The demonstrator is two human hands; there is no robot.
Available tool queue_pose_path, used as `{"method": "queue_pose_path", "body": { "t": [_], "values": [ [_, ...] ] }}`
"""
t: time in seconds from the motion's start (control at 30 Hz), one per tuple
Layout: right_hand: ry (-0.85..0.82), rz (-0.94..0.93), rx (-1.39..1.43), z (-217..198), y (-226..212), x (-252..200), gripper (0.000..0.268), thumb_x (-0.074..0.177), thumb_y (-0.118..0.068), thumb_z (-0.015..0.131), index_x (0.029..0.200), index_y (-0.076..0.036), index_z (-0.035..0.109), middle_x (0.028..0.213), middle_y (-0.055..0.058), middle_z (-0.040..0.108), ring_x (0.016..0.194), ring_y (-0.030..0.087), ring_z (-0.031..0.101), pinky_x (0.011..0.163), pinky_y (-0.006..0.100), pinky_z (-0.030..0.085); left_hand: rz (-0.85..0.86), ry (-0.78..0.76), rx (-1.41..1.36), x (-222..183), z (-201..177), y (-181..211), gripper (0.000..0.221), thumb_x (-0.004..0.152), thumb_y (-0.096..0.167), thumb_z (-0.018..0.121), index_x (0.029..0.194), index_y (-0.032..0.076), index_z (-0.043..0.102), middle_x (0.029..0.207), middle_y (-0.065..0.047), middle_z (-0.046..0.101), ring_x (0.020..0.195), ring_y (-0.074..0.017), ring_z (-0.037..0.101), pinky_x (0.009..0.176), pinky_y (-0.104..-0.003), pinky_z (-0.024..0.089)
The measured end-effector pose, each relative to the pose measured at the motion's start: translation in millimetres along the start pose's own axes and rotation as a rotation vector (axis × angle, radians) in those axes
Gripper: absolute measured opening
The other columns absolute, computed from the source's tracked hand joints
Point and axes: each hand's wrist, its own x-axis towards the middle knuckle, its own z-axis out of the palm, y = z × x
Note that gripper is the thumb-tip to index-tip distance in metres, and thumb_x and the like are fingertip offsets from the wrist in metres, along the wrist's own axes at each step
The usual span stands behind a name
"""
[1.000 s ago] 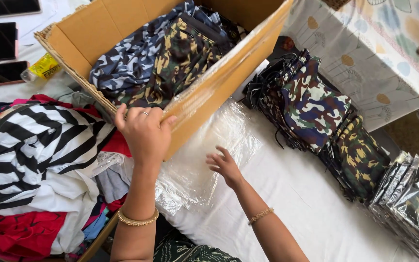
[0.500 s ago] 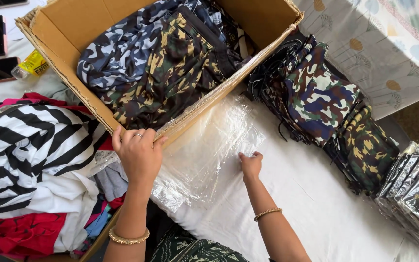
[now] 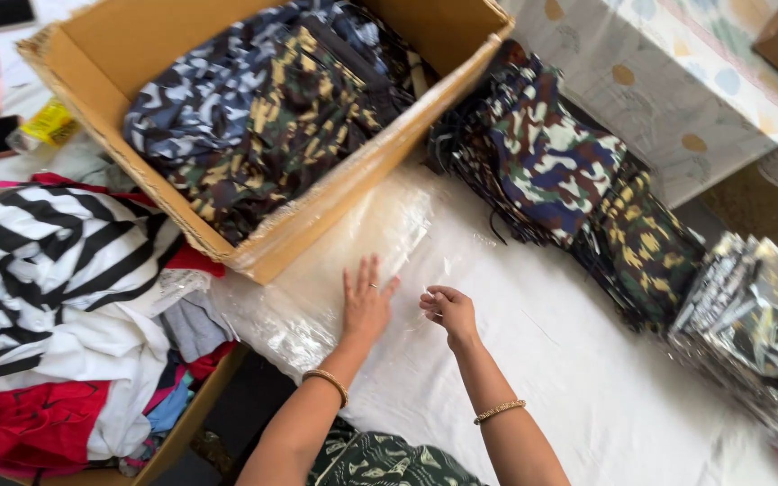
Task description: The person folds a camouflage-patterned garment on a white surface and places it into a clear plastic bag. They smooth the garment inside the bag and seal it before moving the packaged item aside. The person repeats this process with a second garment.
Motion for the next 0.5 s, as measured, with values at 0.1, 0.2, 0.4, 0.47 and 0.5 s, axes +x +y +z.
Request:
{"method": "queue_pose_path", "body": {
  "t": [0.1, 0.2, 0.4, 0.47, 0.5],
  "values": [
    [0.093, 0.018, -0.025, -65, 47, -14, 0.031, 0.102, -0.013, 0.052, 0.126, -0.004, 0.069, 0.104, 0.009, 0.078, 0.091, 0.017, 0.073, 0.074, 0.033, 0.053, -0.024, 0.026, 0.063, 3, 13, -4, 0.062, 0.092, 0.015, 0.054, 0.153, 0.030, 0.047, 0.172, -0.015, 0.004, 0.158, -0.0307, 0.001, 0.123, -0.060, 0.002],
    [0.128, 0.086, 0.059, -138, 77, -52, 0.027, 0.102, -0.015, 0.056, 0.123, -0.006, 0.070, 0.102, 0.005, 0.078, 0.084, 0.013, 0.069, 0.076, 0.031, 0.059, -0.030, 0.001, 0.103, 4, 3, -1, 0.063, 0.092, 0.014, 0.053, 0.152, 0.030, 0.047, 0.172, -0.013, 0.006, 0.157, -0.0310, 0.002, 0.123, -0.060, 0.002],
    [0.372, 0.168, 0.102, -274, 133, -96, 0.021, 0.101, -0.015, 0.063, 0.115, -0.006, 0.074, 0.091, 0.002, 0.071, 0.075, 0.013, 0.062, 0.072, 0.031, 0.056, 0.017, 0.054, 0.112, 4, 23, 32, 0.060, 0.094, 0.012, 0.054, 0.153, 0.026, 0.050, 0.171, -0.014, 0.011, 0.158, -0.0321, 0.007, 0.124, -0.061, 0.005],
    [0.337, 0.151, 0.105, -285, 125, -111, 0.021, 0.100, -0.015, 0.062, 0.115, -0.006, 0.074, 0.089, 0.001, 0.071, 0.074, 0.012, 0.062, 0.071, 0.030, 0.054, 0.142, 0.037, 0.017, -4, 15, 59, 0.058, 0.095, 0.014, 0.054, 0.152, 0.025, 0.050, 0.171, -0.013, 0.013, 0.158, -0.0311, 0.008, 0.124, -0.060, 0.005],
    [0.292, 0.128, 0.097, -290, 120, -117, 0.021, 0.100, -0.015, 0.061, 0.115, -0.007, 0.074, 0.088, 0.000, 0.071, 0.073, 0.011, 0.062, 0.070, 0.029, 0.053, 0.253, 0.023, -0.082, -7, 11, 71, 0.057, 0.096, 0.017, 0.055, 0.152, 0.024, 0.049, 0.170, -0.012, 0.015, 0.157, -0.0302, 0.009, 0.125, -0.059, 0.005]
  ]
}}
